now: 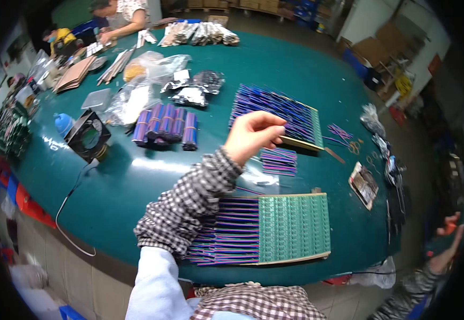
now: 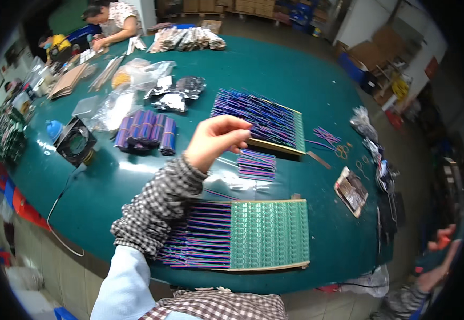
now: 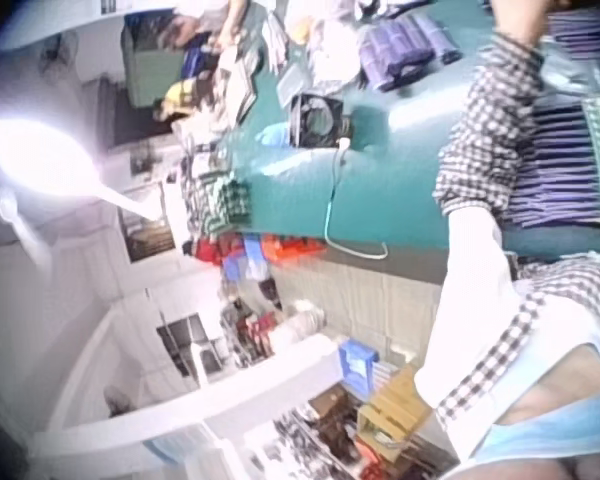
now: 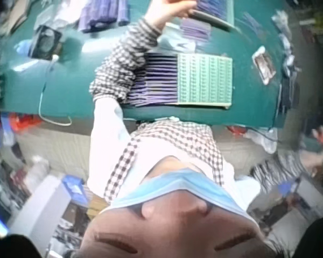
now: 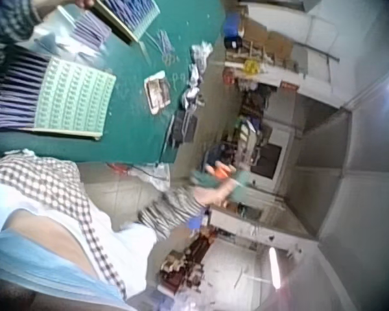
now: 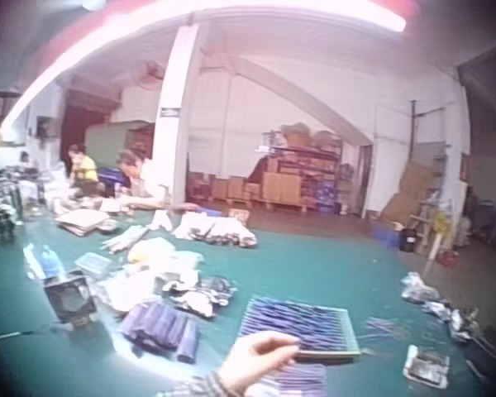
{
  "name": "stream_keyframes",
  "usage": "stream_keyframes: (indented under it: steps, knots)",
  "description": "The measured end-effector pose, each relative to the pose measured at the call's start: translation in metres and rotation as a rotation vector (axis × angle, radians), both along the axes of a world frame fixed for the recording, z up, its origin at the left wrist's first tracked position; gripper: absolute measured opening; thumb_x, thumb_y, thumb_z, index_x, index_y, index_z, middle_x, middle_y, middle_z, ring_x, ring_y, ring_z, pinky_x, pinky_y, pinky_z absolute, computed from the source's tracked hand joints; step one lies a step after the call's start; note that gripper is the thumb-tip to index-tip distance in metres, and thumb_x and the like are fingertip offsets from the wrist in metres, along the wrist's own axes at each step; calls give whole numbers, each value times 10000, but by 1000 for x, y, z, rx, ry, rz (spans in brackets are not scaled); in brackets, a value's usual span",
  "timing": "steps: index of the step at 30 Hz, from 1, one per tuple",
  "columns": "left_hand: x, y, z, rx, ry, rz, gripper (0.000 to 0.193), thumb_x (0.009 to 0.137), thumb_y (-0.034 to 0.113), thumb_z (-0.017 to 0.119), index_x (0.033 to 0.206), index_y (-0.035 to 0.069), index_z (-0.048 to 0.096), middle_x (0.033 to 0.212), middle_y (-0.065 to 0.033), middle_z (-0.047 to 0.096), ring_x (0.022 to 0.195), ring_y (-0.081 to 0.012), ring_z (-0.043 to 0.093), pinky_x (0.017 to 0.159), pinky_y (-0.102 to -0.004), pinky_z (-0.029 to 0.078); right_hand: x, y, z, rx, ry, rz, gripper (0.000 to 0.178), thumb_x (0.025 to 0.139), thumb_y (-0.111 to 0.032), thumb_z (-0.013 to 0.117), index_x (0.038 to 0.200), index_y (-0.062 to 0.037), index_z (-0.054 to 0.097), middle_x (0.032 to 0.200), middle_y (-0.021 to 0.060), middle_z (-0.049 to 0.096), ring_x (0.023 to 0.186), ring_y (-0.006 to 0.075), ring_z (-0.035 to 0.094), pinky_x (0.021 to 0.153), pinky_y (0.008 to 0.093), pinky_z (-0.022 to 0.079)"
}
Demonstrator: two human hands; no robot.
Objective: The person places ribbon cables onto circuit boards by hand and solders the wire ends to the boards using a soldering tool.
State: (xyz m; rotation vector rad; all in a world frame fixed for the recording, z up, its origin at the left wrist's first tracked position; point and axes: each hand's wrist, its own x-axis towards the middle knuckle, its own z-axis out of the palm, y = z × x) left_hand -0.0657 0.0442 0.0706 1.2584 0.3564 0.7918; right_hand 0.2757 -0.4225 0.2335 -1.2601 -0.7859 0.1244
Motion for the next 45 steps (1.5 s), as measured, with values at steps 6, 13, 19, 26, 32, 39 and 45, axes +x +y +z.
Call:
stream_keyframes:
  steps: [6,13,19,26,32,39,45]
  knots:
    - [-2,-11,3,-159,-5,-158,193,841,67,652,1015,-5,611,876,-51,648,742,-90,610,668,-202,502,-142,87,-137,-230,20,19,531,937,-378,482,1217,71,442,957,174,596,796,200,636,559,268,560]
    - [-2,-27,2,-110,151,-177,179,853,136,657,990,29,615,815,4,637,696,-53,564,601,-185,442,-178,128,-188,-117,346,140,594,907,-442,502,1150,98,454,911,160,565,810,250,641,576,328,605]
    - [-2,-23,-6,-97,200,-198,186,865,150,646,1000,31,600,851,-4,635,722,-57,575,633,-195,454,-180,151,-206,-117,523,189,603,916,-456,482,1140,103,445,892,150,569,783,248,647,567,326,607]
    - [-16,-21,-16,-224,323,-207,182,862,167,653,979,38,599,854,4,628,738,-53,563,646,-190,446,-179,162,-216,-158,600,243,583,919,-422,499,1144,113,449,897,165,589,796,251,653,574,333,611]
    - [-20,-23,-26,-207,368,-162,167,858,140,658,971,31,602,846,9,615,747,-50,556,663,-194,454,-183,164,-216,-175,636,257,596,918,-411,506,1169,125,435,910,176,588,816,269,652,585,346,612]
    - [-46,-39,-15,207,478,-23,95,828,6,645,913,-8,606,820,-24,603,751,-77,562,688,-213,455,-181,157,-211,-243,551,337,620,943,-449,427,1226,100,366,957,160,563,896,280,629,607,346,613]
    - [-50,-69,-27,852,585,-2,203,712,-98,634,891,-1,632,802,-98,592,730,-238,608,642,-315,498,-192,160,-210,-272,623,296,673,889,-443,544,1203,138,417,945,184,587,853,304,650,638,368,610]
